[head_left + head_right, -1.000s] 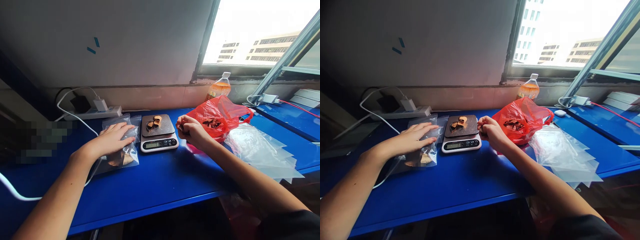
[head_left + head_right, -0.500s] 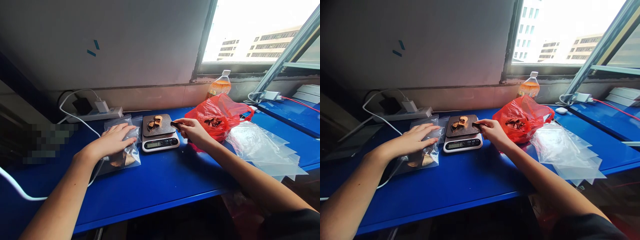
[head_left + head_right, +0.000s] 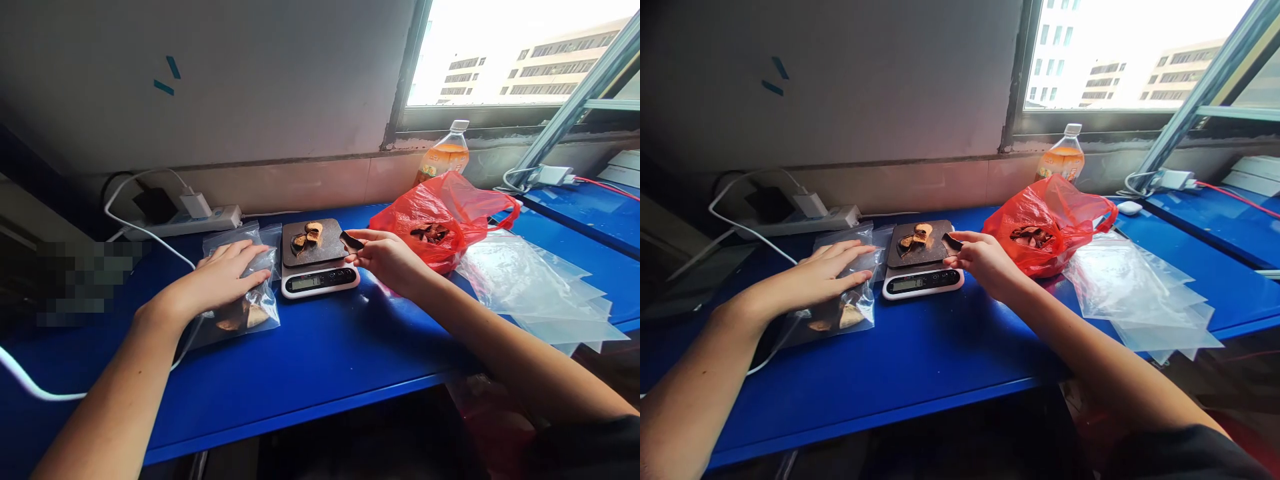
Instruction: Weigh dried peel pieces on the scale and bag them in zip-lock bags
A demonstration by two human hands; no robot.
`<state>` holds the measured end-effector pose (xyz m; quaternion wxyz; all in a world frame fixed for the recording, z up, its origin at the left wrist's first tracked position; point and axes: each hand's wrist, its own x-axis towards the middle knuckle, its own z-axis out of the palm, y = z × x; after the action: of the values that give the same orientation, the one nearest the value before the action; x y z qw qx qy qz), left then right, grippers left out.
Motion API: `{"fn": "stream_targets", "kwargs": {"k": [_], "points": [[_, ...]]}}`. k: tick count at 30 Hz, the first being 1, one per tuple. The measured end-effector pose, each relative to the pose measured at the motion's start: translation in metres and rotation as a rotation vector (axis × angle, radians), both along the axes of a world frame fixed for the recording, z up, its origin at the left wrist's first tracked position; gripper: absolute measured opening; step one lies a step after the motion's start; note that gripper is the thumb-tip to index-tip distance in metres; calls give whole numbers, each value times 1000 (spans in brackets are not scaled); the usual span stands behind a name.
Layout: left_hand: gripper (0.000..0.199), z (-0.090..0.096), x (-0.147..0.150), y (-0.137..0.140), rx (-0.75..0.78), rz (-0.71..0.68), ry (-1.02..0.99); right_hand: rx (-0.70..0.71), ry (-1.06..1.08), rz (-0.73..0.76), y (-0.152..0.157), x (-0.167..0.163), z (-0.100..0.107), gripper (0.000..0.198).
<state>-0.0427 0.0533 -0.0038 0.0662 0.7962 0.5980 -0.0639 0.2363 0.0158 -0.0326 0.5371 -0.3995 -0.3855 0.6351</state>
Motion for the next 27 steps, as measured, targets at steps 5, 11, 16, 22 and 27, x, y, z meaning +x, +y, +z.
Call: {"fn": "stream_targets", "kwargs": {"k": [5, 11, 16, 22, 27], "points": [[65, 2, 4, -3, -6, 0, 9, -4, -26, 0, -2, -1, 0, 47], [64, -1, 2, -2, 0, -9, 16, 31, -101, 51, 0, -1, -4, 22], [66, -3, 2, 0, 4, -9, 16, 73, -188, -41, 1, -8, -3, 23], [66, 0, 5, -1, -4, -13, 14, 362, -446, -27, -7, -22, -11, 30], [66, -2, 2, -1, 2, 1, -8, 859, -968, -66, -12, -19, -15, 16]]}}
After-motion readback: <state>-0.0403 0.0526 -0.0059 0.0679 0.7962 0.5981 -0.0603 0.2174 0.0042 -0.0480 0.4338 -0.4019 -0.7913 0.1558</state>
